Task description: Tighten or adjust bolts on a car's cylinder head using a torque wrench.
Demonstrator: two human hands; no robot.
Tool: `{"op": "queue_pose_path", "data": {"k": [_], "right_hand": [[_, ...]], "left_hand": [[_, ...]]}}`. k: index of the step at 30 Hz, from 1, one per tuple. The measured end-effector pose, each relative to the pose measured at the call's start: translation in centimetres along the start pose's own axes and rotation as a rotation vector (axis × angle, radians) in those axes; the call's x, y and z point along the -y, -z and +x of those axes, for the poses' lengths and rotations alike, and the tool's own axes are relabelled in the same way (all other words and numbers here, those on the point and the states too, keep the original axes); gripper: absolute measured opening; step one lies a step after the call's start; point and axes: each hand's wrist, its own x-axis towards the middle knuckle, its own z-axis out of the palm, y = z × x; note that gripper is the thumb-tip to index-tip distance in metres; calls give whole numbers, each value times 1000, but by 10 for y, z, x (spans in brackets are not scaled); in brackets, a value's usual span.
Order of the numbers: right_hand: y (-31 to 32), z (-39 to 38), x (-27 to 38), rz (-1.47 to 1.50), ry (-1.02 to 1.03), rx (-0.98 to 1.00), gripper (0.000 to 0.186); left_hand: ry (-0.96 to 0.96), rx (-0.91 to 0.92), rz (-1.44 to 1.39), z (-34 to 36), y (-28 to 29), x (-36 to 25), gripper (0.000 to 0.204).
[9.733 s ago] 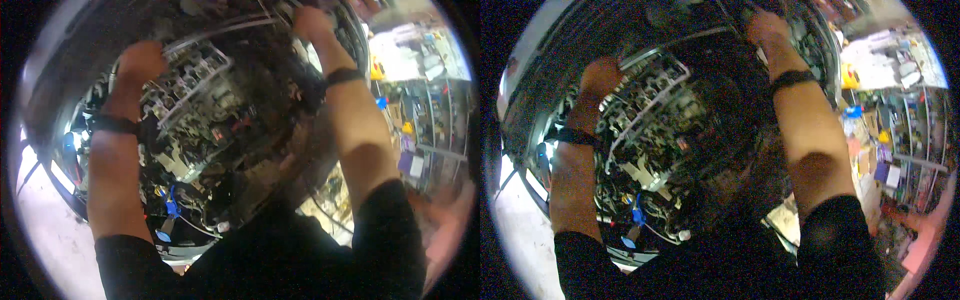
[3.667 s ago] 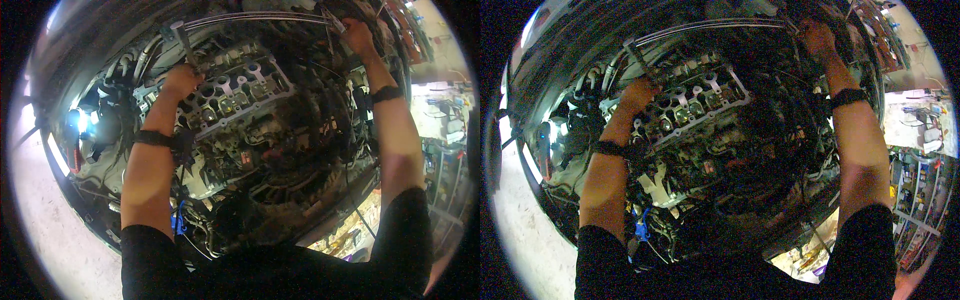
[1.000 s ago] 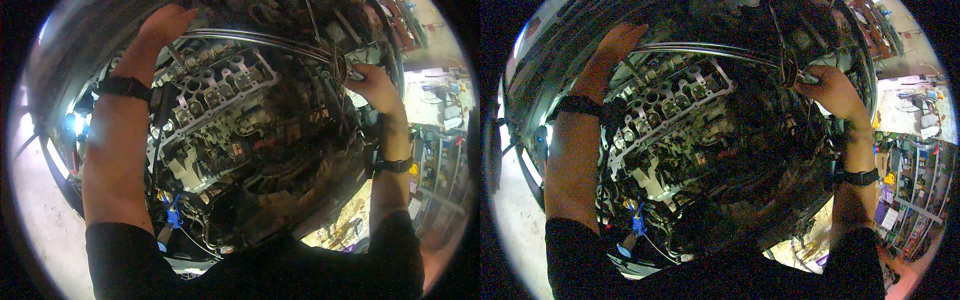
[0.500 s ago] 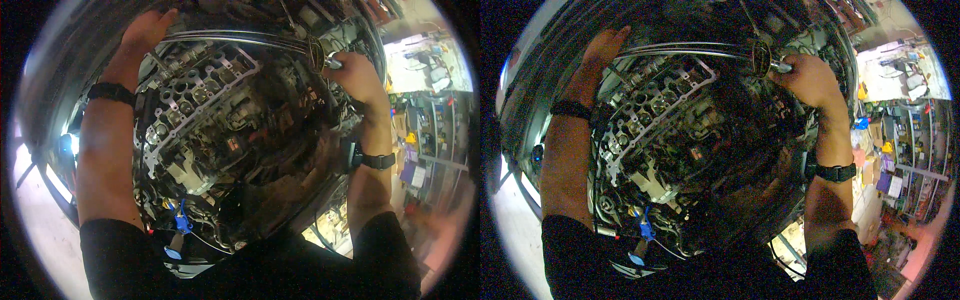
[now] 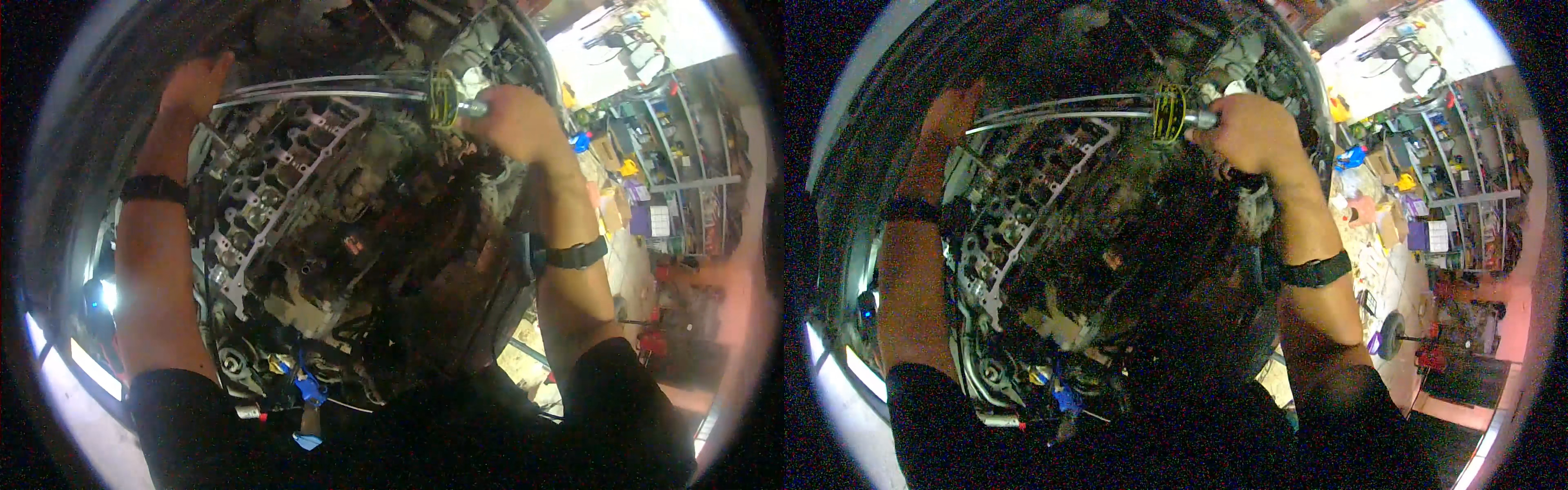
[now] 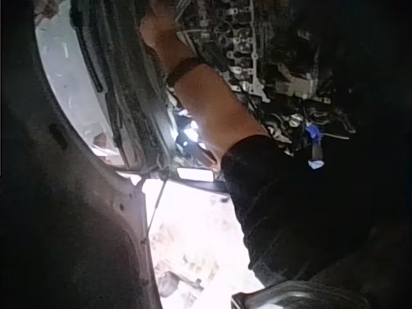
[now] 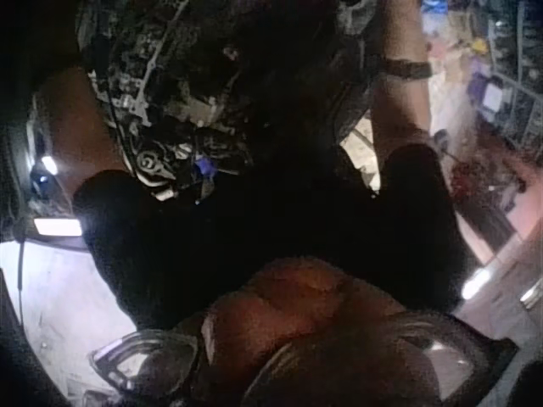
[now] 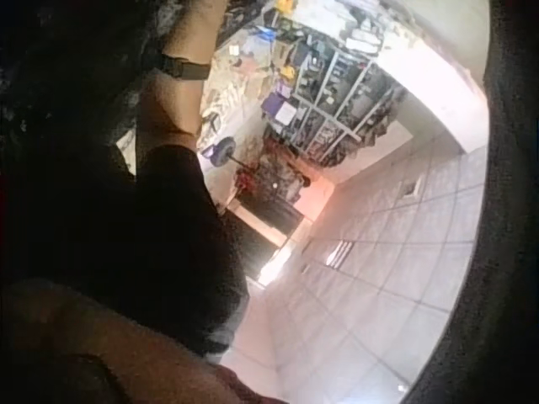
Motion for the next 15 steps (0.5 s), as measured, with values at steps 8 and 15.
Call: {"op": "queue_pose_path", "data": {"k": [8, 15], "right_hand": [[14, -37, 18, 0, -104, 43, 49], [19, -62, 49, 51, -167, -2, 44]], "left_hand": [[-56, 87, -107, -16, 21, -26, 68], [-140, -102, -118, -15, 8, -4, 69]]}}
